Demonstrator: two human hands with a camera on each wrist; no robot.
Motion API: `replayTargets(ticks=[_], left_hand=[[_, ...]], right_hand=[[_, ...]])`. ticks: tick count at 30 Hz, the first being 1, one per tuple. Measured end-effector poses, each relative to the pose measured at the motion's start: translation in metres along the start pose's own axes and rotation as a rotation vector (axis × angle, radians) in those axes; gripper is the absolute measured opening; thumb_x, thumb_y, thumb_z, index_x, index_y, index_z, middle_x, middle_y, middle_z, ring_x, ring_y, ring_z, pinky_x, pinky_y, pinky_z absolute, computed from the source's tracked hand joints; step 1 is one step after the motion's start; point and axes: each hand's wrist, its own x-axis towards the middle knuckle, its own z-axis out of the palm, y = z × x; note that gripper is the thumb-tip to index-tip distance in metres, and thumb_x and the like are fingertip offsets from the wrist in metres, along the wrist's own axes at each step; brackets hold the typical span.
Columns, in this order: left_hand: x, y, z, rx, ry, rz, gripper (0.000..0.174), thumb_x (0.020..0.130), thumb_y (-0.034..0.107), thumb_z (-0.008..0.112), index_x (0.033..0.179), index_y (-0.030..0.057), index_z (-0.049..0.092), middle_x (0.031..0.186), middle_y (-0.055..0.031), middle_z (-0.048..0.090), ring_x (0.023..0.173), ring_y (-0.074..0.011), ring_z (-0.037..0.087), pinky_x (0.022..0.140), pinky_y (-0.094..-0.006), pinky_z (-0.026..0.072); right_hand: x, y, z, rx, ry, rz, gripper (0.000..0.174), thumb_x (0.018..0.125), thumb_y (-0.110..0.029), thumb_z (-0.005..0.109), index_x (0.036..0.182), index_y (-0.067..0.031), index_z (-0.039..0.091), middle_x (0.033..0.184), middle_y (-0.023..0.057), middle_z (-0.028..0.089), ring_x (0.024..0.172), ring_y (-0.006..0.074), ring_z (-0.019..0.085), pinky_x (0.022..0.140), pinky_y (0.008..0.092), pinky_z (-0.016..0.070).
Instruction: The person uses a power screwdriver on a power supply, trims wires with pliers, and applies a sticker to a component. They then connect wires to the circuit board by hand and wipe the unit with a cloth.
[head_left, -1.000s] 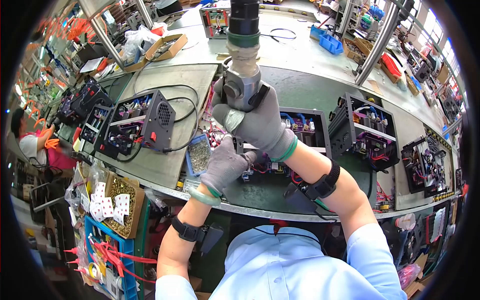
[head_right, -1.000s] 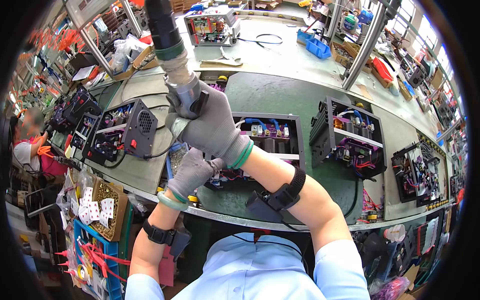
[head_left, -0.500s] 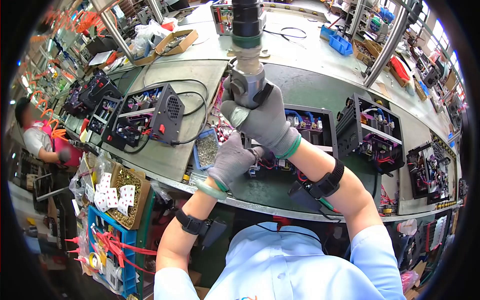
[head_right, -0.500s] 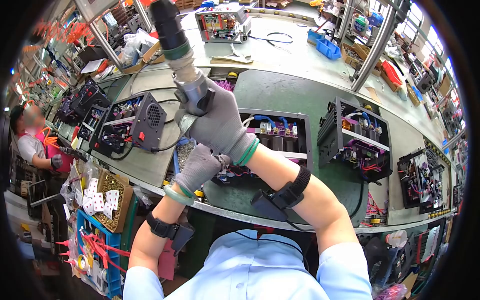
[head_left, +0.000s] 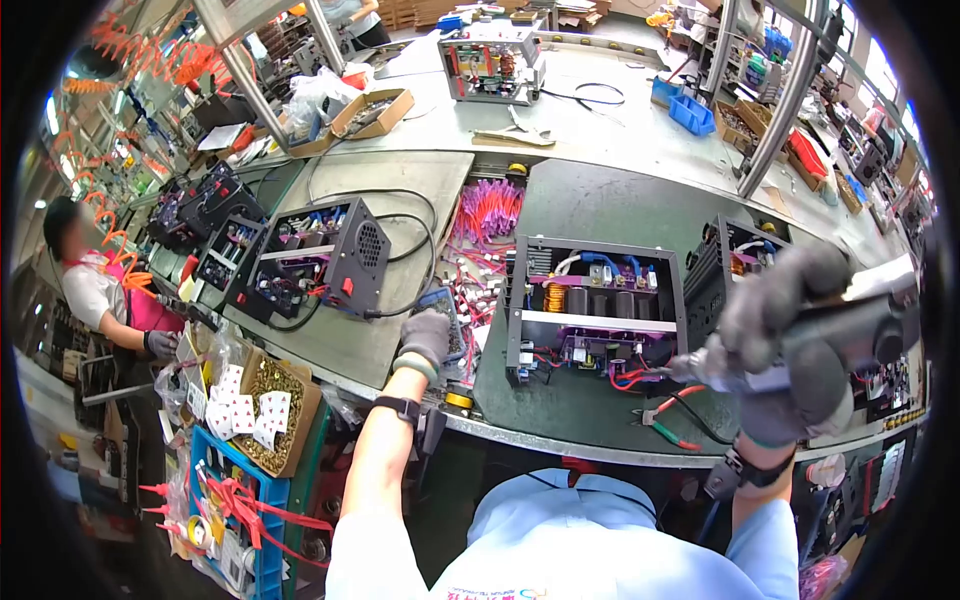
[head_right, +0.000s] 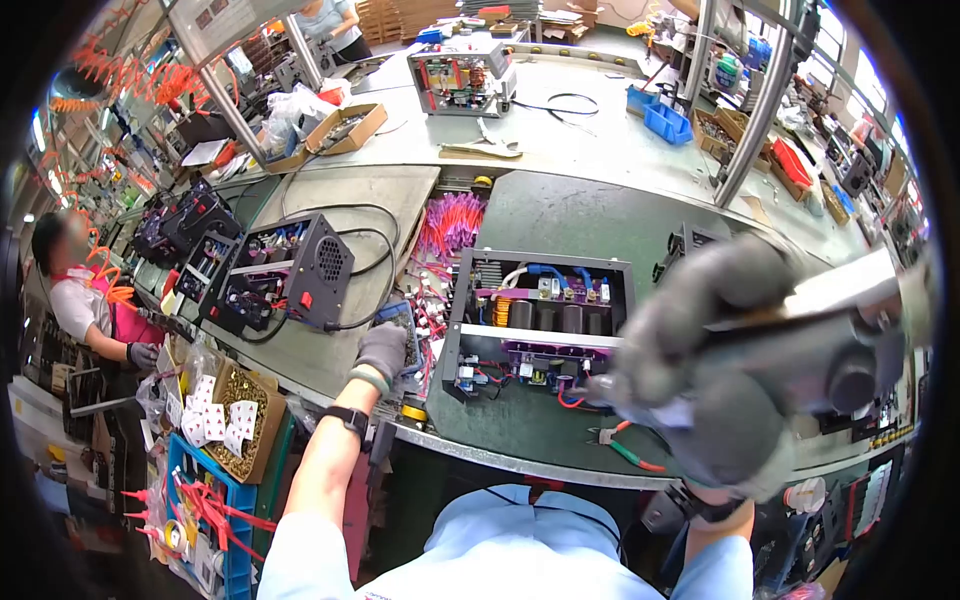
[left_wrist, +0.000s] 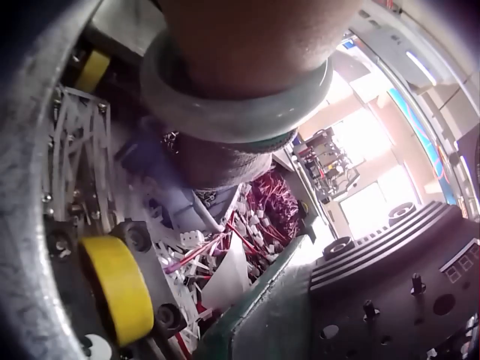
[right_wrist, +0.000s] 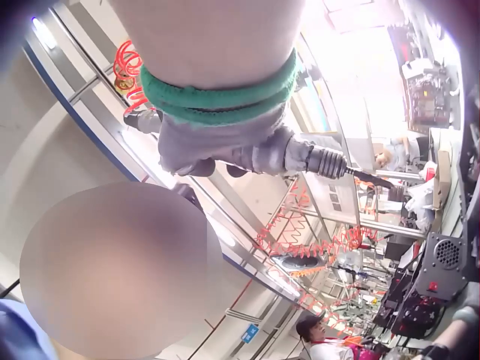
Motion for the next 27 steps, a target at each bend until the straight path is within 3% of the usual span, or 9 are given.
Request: replayTargets(ticks=[4,7,12,15,20,22,25,26,27], left_hand=[[0.000,0.001,-0.016,-0.015,-0.036,-0.038,0.017,0.087,0.018,0.068,0.100,0.0119,0.077,0.104,-0.0170,0.075,0.099,-0.0321,0.073,0.081,-0.0440,0.0593],[-0.003,-0.007,-0.011,-0.182,-0.017,-0.231,0.020,0.089,0.023,0.063,0.101,0.0126,0.076,0.102,-0.0174,0.074,0.100,-0.0344,0.072,0.084,-0.0468,0.0573],[-0.013,-0.025,0.003,-0.256,0.125,-0.192,0.017,0.086,0.026,0.065,0.095,0.0158,0.076,0.100,-0.0165,0.073,0.093,-0.0369,0.071,0.083,-0.0462,0.0561],[-0.025,-0.034,-0.005,-0.517,0.297,-0.231,0.012,0.082,0.021,0.066,0.087,0.0154,0.076,0.091,-0.0161,0.073,0.090,-0.0345,0.071,0.081,-0.0435,0.0557],[-0.033,-0.038,-0.004,-0.539,0.318,-0.291,0.011,0.081,0.020,0.069,0.087,0.0125,0.076,0.089,-0.0161,0.073,0.087,-0.0340,0.071,0.079,-0.0425,0.0561],[-0.035,-0.035,-0.009,-0.716,0.352,-0.242,0.012,0.081,0.020,0.070,0.085,0.0107,0.075,0.087,-0.0151,0.073,0.085,-0.0331,0.072,0.077,-0.0410,0.0563],[-0.029,-0.040,-0.010,-0.634,0.403,-0.243,0.012,0.079,0.020,0.071,0.085,0.0095,0.075,0.084,-0.0118,0.074,0.079,-0.0275,0.073,0.075,-0.0375,0.0560],[-0.025,-0.046,-0.001,-0.736,0.410,-0.186,0.014,0.084,0.017,0.070,0.094,0.0082,0.076,0.082,-0.0104,0.075,0.075,-0.0221,0.073,0.067,-0.0347,0.0556],[-0.033,-0.039,-0.017,-1.059,0.295,-0.237,0.016,0.089,0.017,0.069,0.100,0.0071,0.075,0.083,-0.0089,0.075,0.074,-0.0190,0.073,0.062,-0.0309,0.0541]], right_hand=[[-0.025,-0.026,-0.011,-0.169,0.160,-0.053,0.057,0.090,-0.014,0.074,0.140,-0.0070,0.048,0.099,0.0078,0.052,0.077,0.0178,0.057,0.055,0.0328,0.0563],[-0.029,-0.022,-0.018,-0.207,0.159,-0.084,0.058,0.089,-0.015,0.074,0.140,-0.0051,0.048,0.099,0.0077,0.051,0.076,0.0165,0.055,0.054,0.0297,0.0532],[-0.020,-0.006,-0.005,-0.090,0.229,0.014,0.059,0.087,-0.018,0.075,0.138,-0.0045,0.049,0.100,0.0077,0.052,0.076,0.0160,0.057,0.060,0.0306,0.0525],[-0.019,-0.002,-0.002,-0.088,0.264,0.066,0.061,0.085,-0.019,0.077,0.137,-0.0042,0.050,0.100,0.0075,0.054,0.075,0.0146,0.059,0.068,0.0307,0.0518],[-0.020,0.003,-0.004,-0.066,0.293,0.028,0.062,0.084,-0.019,0.078,0.137,-0.0052,0.050,0.100,0.0072,0.054,0.074,0.0139,0.059,0.068,0.0310,0.0519],[-0.023,0.002,-0.004,-0.054,0.320,0.034,0.062,0.085,-0.020,0.078,0.138,-0.0050,0.049,0.101,0.0071,0.053,0.075,0.0144,0.058,0.068,0.0308,0.0523],[-0.026,0.005,-0.005,-0.069,0.357,-0.005,0.063,0.086,-0.022,0.078,0.139,-0.0040,0.048,0.102,0.0072,0.051,0.076,0.0151,0.055,0.067,0.0308,0.0528],[-0.028,0.003,-0.010,-0.067,0.353,-0.014,0.063,0.086,-0.022,0.077,0.139,-0.0047,0.048,0.102,0.0074,0.051,0.077,0.0155,0.056,0.067,0.0316,0.0531],[-0.030,0.004,-0.015,-0.061,0.342,-0.025,0.062,0.087,-0.021,0.077,0.139,-0.0054,0.048,0.103,0.0077,0.052,0.078,0.0159,0.056,0.067,0.0323,0.0533]])
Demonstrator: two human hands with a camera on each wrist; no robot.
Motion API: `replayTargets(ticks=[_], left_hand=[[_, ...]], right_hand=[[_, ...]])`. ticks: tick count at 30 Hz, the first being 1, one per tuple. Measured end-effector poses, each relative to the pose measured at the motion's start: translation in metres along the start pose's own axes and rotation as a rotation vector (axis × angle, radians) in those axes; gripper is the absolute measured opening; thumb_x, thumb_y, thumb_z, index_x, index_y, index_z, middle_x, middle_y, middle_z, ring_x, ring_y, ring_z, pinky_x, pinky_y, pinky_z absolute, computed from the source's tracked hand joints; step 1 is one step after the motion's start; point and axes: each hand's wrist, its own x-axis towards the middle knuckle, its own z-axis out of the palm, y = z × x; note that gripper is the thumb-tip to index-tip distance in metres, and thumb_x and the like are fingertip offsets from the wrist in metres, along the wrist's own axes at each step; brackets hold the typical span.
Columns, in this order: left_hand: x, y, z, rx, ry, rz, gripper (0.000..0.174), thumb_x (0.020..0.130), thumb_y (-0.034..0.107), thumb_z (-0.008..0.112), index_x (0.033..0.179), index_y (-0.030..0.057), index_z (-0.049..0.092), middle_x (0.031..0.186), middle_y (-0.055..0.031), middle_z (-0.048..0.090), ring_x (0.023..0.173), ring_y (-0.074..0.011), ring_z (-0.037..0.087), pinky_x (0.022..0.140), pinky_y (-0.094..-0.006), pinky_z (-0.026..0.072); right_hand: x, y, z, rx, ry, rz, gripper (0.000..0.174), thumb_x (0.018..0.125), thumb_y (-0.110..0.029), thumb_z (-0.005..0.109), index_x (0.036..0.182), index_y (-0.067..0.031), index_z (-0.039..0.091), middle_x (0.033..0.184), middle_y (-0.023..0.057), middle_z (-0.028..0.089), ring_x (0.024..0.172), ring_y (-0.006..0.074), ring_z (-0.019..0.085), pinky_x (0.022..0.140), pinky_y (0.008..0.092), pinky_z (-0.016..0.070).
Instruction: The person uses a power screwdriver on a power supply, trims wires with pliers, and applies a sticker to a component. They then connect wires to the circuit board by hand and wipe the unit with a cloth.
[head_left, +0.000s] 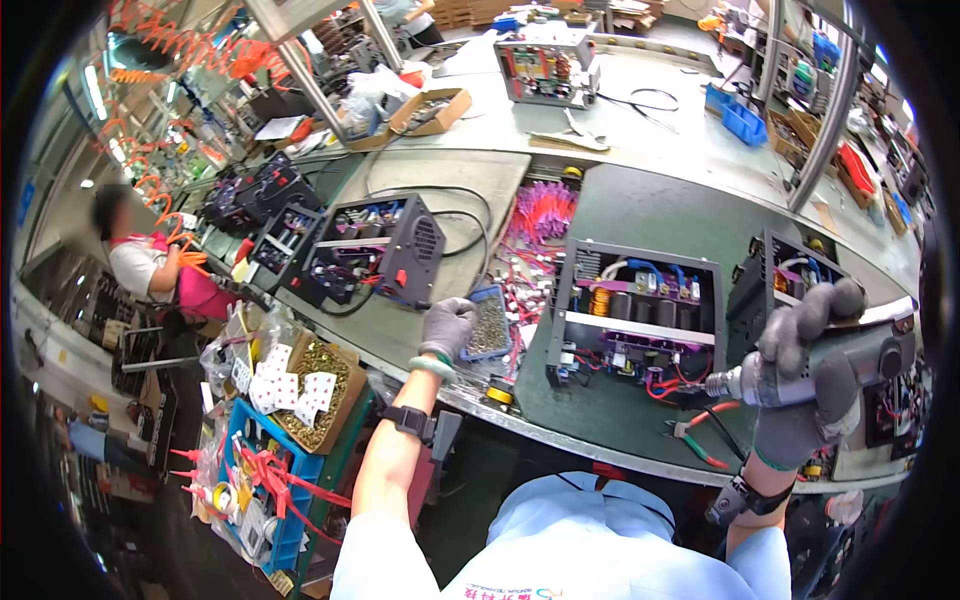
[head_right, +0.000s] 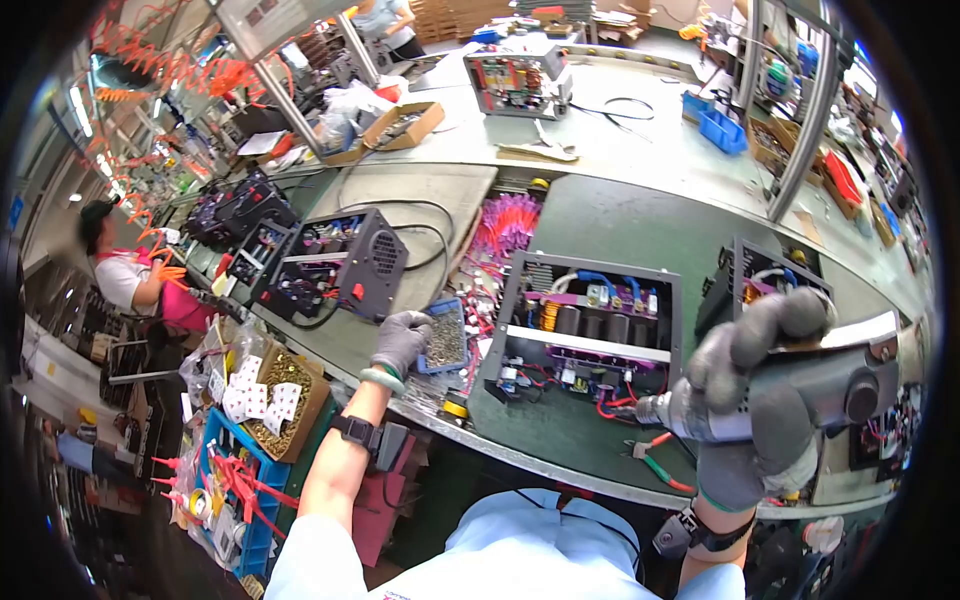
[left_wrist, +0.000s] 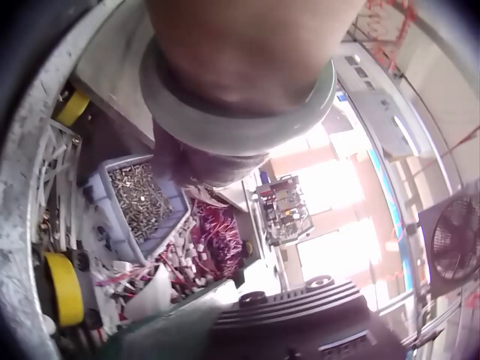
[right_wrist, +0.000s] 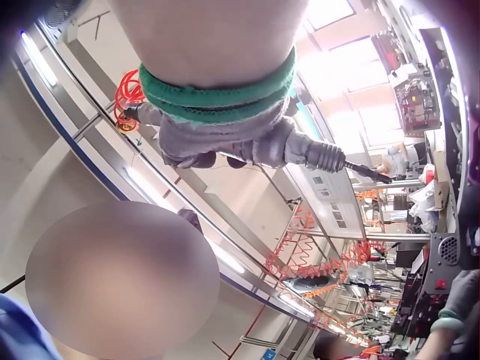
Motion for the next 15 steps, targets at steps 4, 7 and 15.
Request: replayTargets(ticks=[4,7,15], left_hand=[[-0.080,0.129,-0.023,-0.875,-0.300,-0.016,0.023,0.102,0.022,0.063,0.117,0.0053,0.069,0.089,-0.0046,0.073,0.070,-0.0088,0.069,0.050,-0.0185,0.0489],[-0.137,0.204,-0.014,-1.087,-0.523,-0.061,0.027,0.103,0.028,0.063,0.118,0.0063,0.067,0.090,-0.0026,0.072,0.067,-0.0072,0.068,0.050,-0.0178,0.0496],[-0.177,0.281,0.083,-1.347,-1.008,-0.220,0.029,0.103,0.037,0.060,0.105,0.0083,0.065,0.075,0.0013,0.065,0.060,-0.0067,0.062,0.048,-0.0194,0.0479]], right_hand=[[0.002,0.003,-0.007,0.074,-0.063,-0.027,0.062,0.088,-0.016,0.077,0.143,-0.0118,0.048,0.108,0.0092,0.056,0.084,0.0200,0.060,0.064,0.0382,0.0586],[0.006,0.012,0.017,0.106,0.041,-0.177,0.056,0.087,-0.020,0.072,0.136,-0.0049,0.049,0.098,0.0048,0.049,0.077,0.0140,0.054,0.069,0.0298,0.0461],[-0.006,-0.016,-0.015,-0.157,0.129,-0.487,0.051,0.088,-0.021,0.073,0.134,-0.0071,0.056,0.102,0.0059,0.061,0.075,0.0130,0.062,0.072,0.0344,0.0491]])
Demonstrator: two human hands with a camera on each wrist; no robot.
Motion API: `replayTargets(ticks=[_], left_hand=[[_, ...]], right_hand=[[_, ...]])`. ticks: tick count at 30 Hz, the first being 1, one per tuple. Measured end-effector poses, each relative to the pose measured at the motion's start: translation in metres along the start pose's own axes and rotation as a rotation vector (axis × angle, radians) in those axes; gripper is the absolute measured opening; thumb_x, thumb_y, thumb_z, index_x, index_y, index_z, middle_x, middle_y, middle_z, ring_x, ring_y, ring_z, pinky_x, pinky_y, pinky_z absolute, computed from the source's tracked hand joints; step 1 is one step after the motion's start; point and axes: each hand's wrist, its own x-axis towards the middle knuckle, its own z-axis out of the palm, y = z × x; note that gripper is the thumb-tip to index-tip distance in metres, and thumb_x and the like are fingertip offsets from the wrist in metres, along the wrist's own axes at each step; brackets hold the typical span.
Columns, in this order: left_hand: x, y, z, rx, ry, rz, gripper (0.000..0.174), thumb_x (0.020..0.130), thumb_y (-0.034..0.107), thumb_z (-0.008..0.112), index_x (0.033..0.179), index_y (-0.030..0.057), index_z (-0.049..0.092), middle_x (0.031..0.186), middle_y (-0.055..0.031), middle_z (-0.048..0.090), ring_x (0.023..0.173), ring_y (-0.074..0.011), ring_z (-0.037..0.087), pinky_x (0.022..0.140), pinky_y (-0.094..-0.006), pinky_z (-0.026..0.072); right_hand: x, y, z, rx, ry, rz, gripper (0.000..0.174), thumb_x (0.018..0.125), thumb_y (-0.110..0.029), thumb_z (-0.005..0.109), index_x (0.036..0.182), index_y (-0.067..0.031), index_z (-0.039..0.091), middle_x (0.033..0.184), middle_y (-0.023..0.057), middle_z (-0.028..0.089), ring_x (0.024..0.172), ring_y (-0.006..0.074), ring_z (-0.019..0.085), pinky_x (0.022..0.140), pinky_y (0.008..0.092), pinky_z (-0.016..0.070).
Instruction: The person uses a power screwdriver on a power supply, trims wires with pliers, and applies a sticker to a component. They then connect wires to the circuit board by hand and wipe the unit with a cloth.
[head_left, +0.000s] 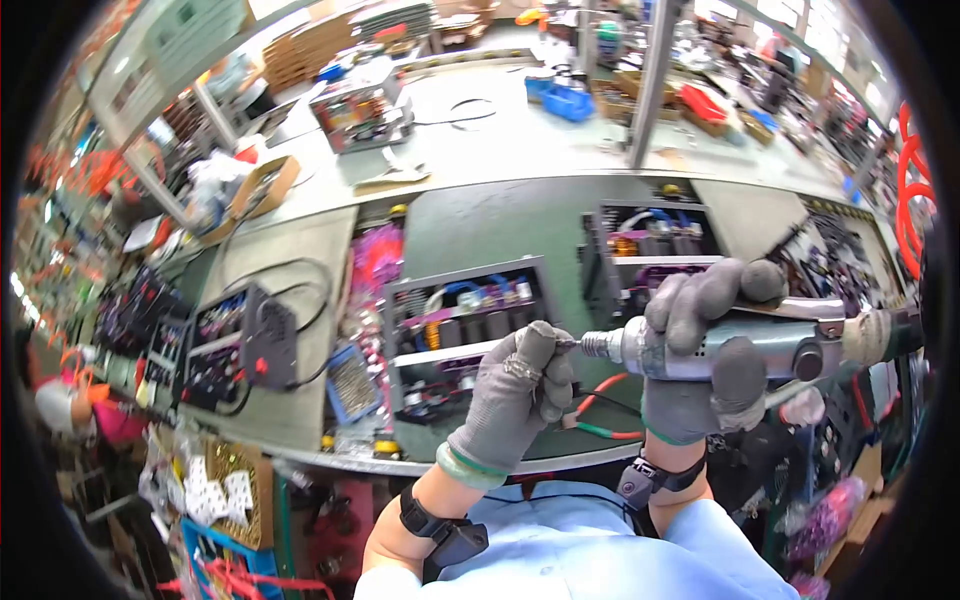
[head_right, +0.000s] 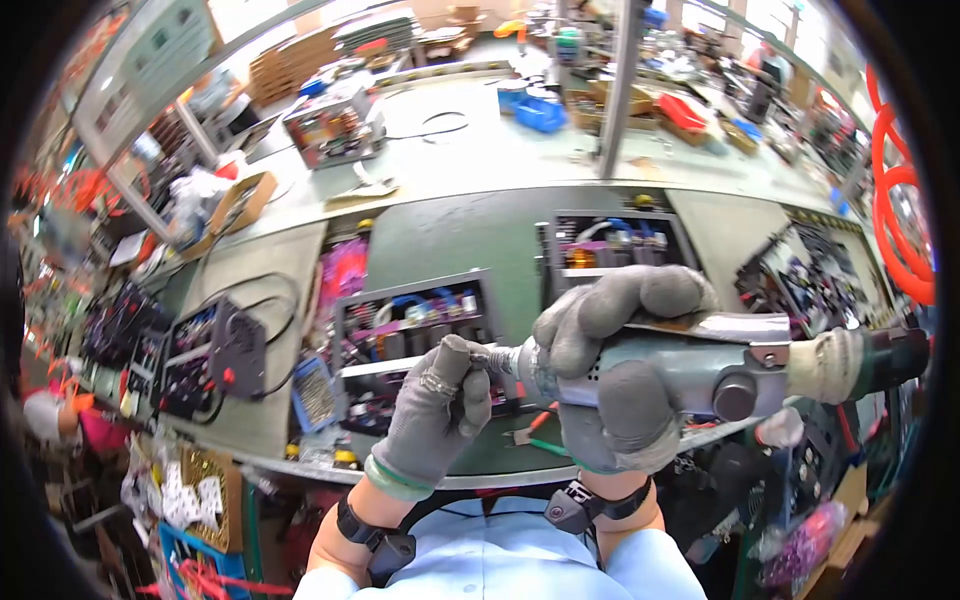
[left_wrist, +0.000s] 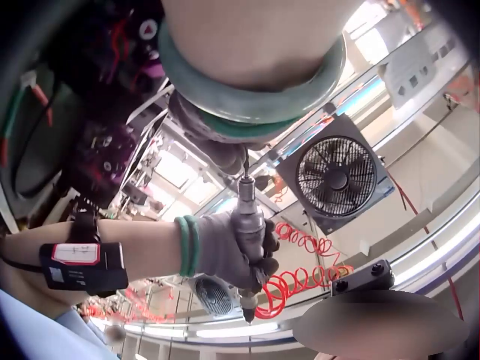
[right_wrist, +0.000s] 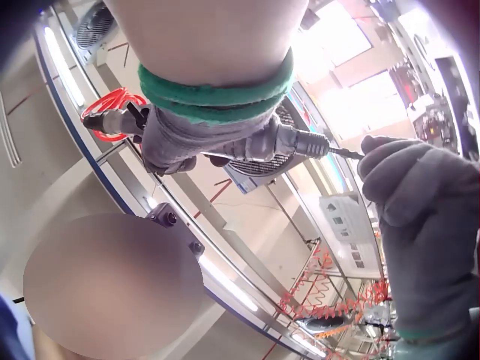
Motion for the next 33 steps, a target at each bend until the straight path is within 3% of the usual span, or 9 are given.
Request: replayTargets(ticks=[7,9,18,22,26,28,30,32,33], left_hand=[[0.051,-0.055,0.045,0.059,-0.065,-0.103,0.036,0.103,0.043,0.059,0.102,0.0078,0.063,0.070,0.0035,0.057,0.054,-0.0057,0.053,0.046,-0.0189,0.0393],[0.059,-0.062,0.057,0.075,-0.021,-0.136,0.036,0.103,0.043,0.059,0.101,0.0073,0.063,0.070,0.0036,0.055,0.054,-0.0066,0.051,0.047,-0.0206,0.0383],[0.077,-0.082,0.057,0.012,-0.017,-0.154,0.038,0.101,0.044,0.062,0.099,0.0068,0.061,0.067,0.0027,0.053,0.051,-0.0089,0.050,0.046,-0.0235,0.0381],[0.078,-0.059,0.050,0.307,-0.023,-0.144,0.037,0.102,0.043,0.060,0.101,0.0061,0.063,0.068,0.0020,0.055,0.046,-0.0089,0.048,0.043,-0.0218,0.0361],[0.127,-0.019,0.036,0.729,0.090,0.252,0.066,0.097,0.051,0.065,0.138,0.0023,0.046,0.098,-0.0077,0.067,0.081,-0.0103,0.063,0.062,-0.0239,0.0496],[0.162,-0.021,0.015,1.208,0.086,0.441,0.074,0.091,0.047,0.073,0.137,-0.0033,0.043,0.107,-0.0130,0.067,0.099,-0.0163,0.063,0.076,-0.0282,0.0532],[0.191,-0.040,0.009,1.614,0.296,0.146,0.074,0.085,0.039,0.080,0.130,-0.0074,0.045,0.103,-0.0147,0.066,0.093,-0.0213,0.065,0.078,-0.0338,0.0549],[0.197,-0.047,0.020,1.270,0.301,-0.174,0.072,0.081,0.033,0.084,0.126,-0.0073,0.046,0.104,-0.0185,0.067,0.092,-0.0236,0.068,0.078,-0.0374,0.0553],[0.195,-0.050,0.024,1.285,0.333,-0.120,0.078,0.084,0.031,0.076,0.140,-0.0096,0.039,0.115,-0.0265,0.069,0.108,-0.0358,0.069,0.094,-0.0410,0.0530]], right_hand=[[0.004,-0.041,-0.058,-0.163,-0.001,-0.146,0.054,0.085,-0.023,0.076,0.134,-0.0078,0.056,0.101,0.0067,0.062,0.072,0.0121,0.062,0.062,0.0300,0.0499],[0.003,-0.052,-0.076,-0.052,-0.016,-0.146,0.058,0.081,-0.021,0.086,0.128,-0.0049,0.058,0.105,0.0187,0.068,0.080,0.0279,0.071,0.074,0.0490,0.0572],[0.000,-0.050,-0.099,-0.071,0.077,-0.097,0.051,0.084,-0.021,0.085,0.126,-0.0093,0.059,0.101,0.0113,0.064,0.081,0.0220,0.066,0.070,0.0405,0.0570],[0.012,-0.040,-0.111,0.072,-0.004,0.005,0.048,0.084,-0.019,0.085,0.125,-0.0122,0.062,0.096,0.0103,0.065,0.076,0.0210,0.067,0.069,0.0392,0.0565],[0.051,-0.013,-0.119,0.122,0.011,0.127,0.048,0.089,-0.018,0.078,0.131,-0.0155,0.056,0.107,0.0083,0.063,0.082,0.0183,0.063,0.066,0.0331,0.0528],[0.080,0.010,-0.125,0.304,0.031,0.283,0.041,0.090,-0.014,0.074,0.127,-0.0136,0.056,0.106,0.0038,0.062,0.084,0.0158,0.061,0.062,0.0294,0.0499],[0.101,0.039,-0.118,-0.039,0.108,0.265,0.040,0.086,-0.002,0.074,0.121,-0.0091,0.057,0.103,0.0063,0.064,0.076,0.0133,0.064,0.053,0.0239,0.0501],[0.111,0.067,-0.116,-0.214,0.125,0.236,0.034,0.085,0.003,0.071,0.116,-0.0057,0.060,0.094,0.0052,0.066,0.070,0.0118,0.064,0.054,0.0240,0.0507],[0.112,0.076,-0.115,-0.214,0.119,0.233,0.034,0.085,0.003,0.071,0.116,-0.0057,0.060,0.094,0.0052,0.066,0.070,0.0118,0.064,0.054,0.0240,0.0507]])
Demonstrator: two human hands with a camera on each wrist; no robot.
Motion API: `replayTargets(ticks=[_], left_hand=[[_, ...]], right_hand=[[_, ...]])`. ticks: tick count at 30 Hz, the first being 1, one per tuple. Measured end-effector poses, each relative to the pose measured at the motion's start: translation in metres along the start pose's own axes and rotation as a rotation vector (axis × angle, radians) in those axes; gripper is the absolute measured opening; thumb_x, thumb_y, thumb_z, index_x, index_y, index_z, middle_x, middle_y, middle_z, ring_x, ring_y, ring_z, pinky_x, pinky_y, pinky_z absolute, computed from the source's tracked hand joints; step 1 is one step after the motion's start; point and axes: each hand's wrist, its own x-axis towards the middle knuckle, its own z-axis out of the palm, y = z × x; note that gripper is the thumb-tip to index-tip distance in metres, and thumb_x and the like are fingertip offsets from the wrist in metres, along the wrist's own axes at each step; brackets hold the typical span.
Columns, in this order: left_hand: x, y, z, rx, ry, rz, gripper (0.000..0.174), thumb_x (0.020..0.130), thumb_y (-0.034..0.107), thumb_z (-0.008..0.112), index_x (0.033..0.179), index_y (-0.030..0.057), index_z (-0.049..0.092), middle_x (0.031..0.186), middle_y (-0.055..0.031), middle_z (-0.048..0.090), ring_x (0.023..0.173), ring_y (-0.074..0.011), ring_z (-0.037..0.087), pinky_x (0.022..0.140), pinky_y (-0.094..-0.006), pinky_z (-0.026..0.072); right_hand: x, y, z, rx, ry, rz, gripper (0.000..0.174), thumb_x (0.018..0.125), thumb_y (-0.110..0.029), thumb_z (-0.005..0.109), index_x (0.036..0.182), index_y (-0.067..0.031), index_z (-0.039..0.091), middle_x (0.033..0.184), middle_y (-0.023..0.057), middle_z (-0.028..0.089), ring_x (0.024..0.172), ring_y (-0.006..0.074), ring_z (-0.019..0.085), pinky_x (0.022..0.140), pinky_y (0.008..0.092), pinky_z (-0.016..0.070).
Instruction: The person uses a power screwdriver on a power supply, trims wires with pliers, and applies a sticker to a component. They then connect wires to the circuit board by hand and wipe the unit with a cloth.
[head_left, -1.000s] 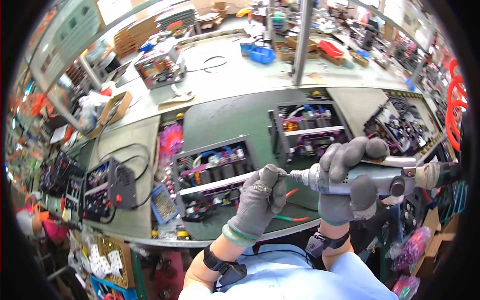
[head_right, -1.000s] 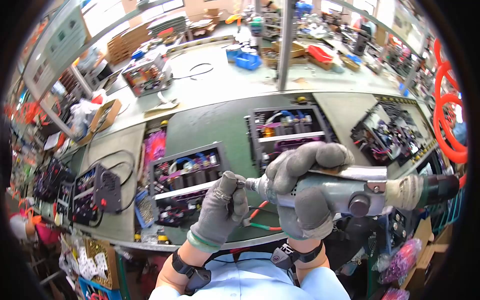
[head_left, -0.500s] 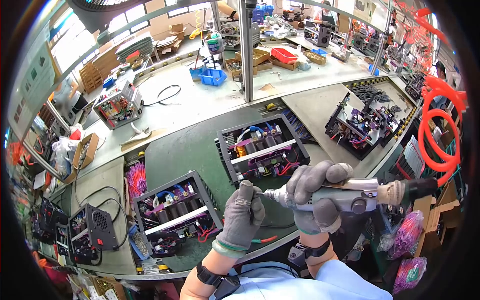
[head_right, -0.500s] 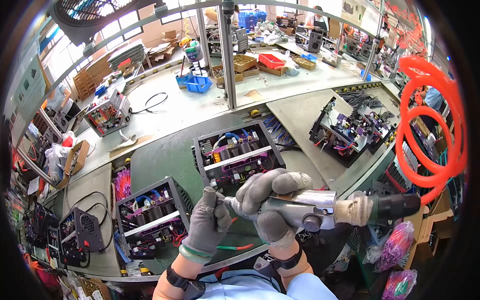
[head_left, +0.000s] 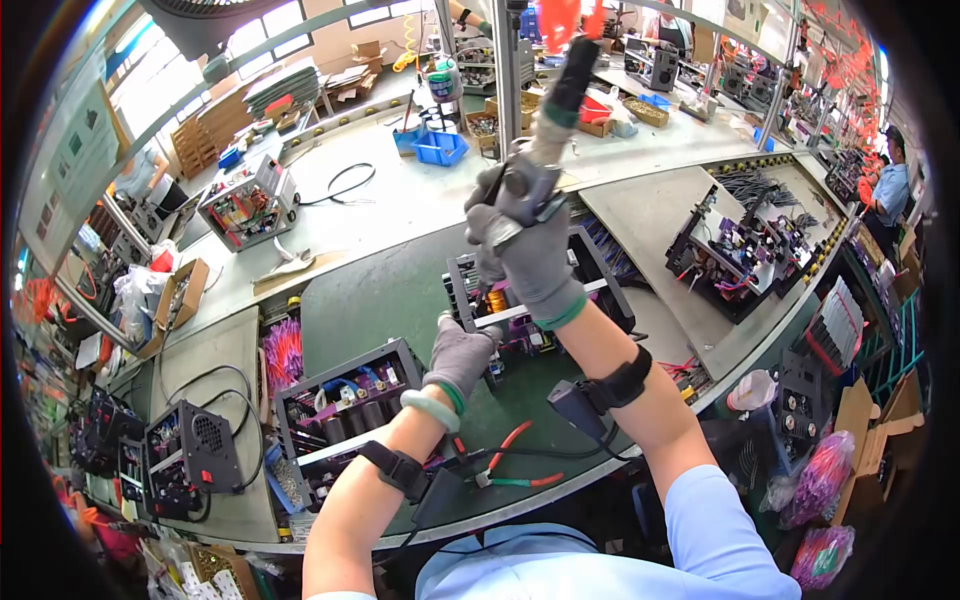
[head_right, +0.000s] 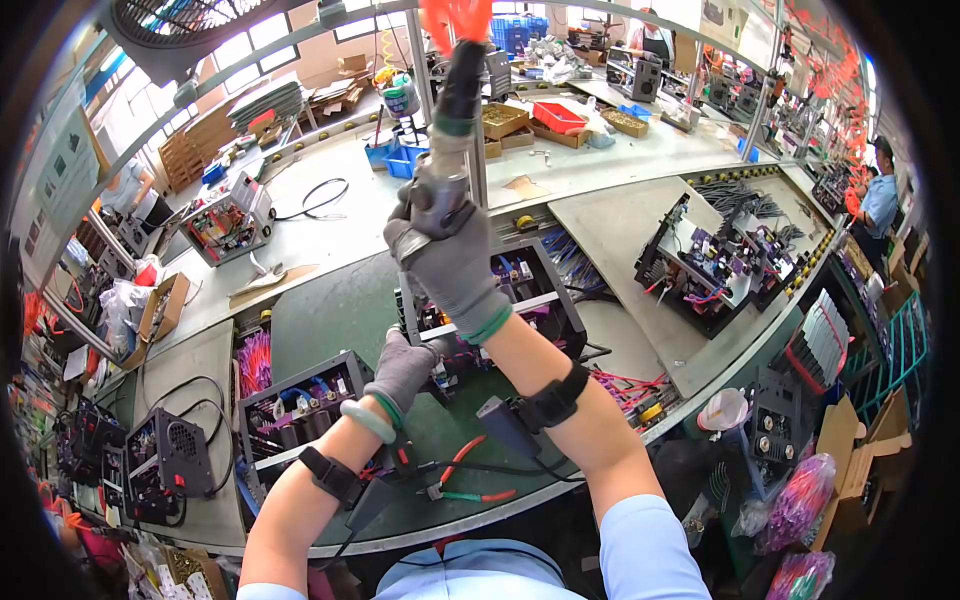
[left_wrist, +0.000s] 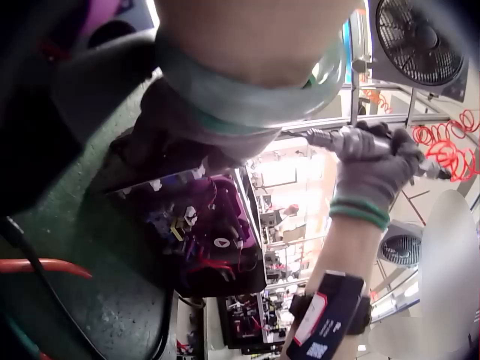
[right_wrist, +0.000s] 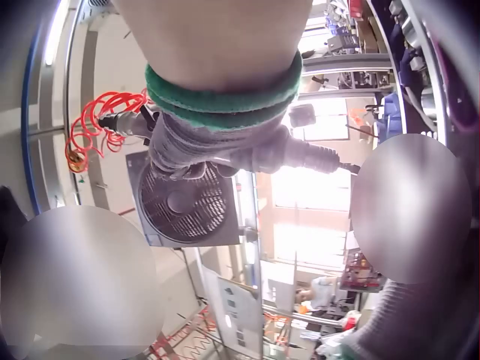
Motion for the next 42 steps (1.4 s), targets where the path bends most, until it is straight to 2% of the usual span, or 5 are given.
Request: replayTargets(ticks=[21,32,35,38,42], left_hand=[[0.001,-0.004,0.005,0.221,0.103,0.073,0.065,0.091,0.033,0.065,0.133,-0.0109,0.041,0.113,-0.0317,0.067,0.109,-0.0426,0.067,0.094,-0.0451,0.0529],[0.020,-0.030,0.013,0.253,0.129,0.237,0.054,0.091,0.028,0.065,0.124,-0.0096,0.045,0.112,-0.0319,0.067,0.106,-0.0422,0.068,0.090,-0.0454,0.0540],[0.007,-0.008,0.004,0.250,0.116,0.186,0.052,0.090,0.028,0.064,0.122,-0.0089,0.046,0.107,-0.0300,0.069,0.102,-0.0417,0.069,0.089,-0.0450,0.0544],[-0.002,0.000,0.003,0.215,0.109,0.101,0.049,0.089,0.029,0.063,0.120,-0.0065,0.048,0.098,-0.0255,0.071,0.094,-0.0392,0.071,0.086,-0.0449,0.0546],[0.003,-0.001,0.002,0.145,0.067,0.058,0.046,0.090,0.025,0.064,0.121,-0.0042,0.047,0.092,-0.0188,0.070,0.084,-0.0298,0.072,0.076,-0.0415,0.0557]], right_hand=[[-0.009,0.039,0.016,-0.339,-0.094,0.149,0.033,0.080,-0.007,0.076,0.109,-0.0019,0.062,0.090,-0.0001,0.067,0.083,0.0052,0.062,0.074,0.0234,0.0540],[-0.006,0.051,0.024,-0.566,-0.200,0.106,0.030,0.080,-0.019,0.074,0.101,-0.0025,0.062,0.090,0.0101,0.074,0.077,0.0164,0.070,0.074,0.0305,0.0567],[-0.016,-0.004,0.020,-0.222,-0.150,-0.083,0.030,0.082,-0.015,0.076,0.105,-0.0027,0.064,0.088,0.0062,0.072,0.075,0.0135,0.067,0.070,0.0278,0.0558],[-0.040,-0.094,-0.026,0.182,-0.172,0.223,0.046,0.083,-0.011,0.079,0.123,-0.0048,0.057,0.102,0.0069,0.068,0.082,0.0147,0.067,0.068,0.0285,0.0559],[-0.122,-0.157,-0.109,-0.367,0.053,0.171,0.049,0.083,-0.016,0.079,0.124,-0.0049,0.055,0.106,0.0083,0.066,0.086,0.0147,0.066,0.072,0.0301,0.0568]])
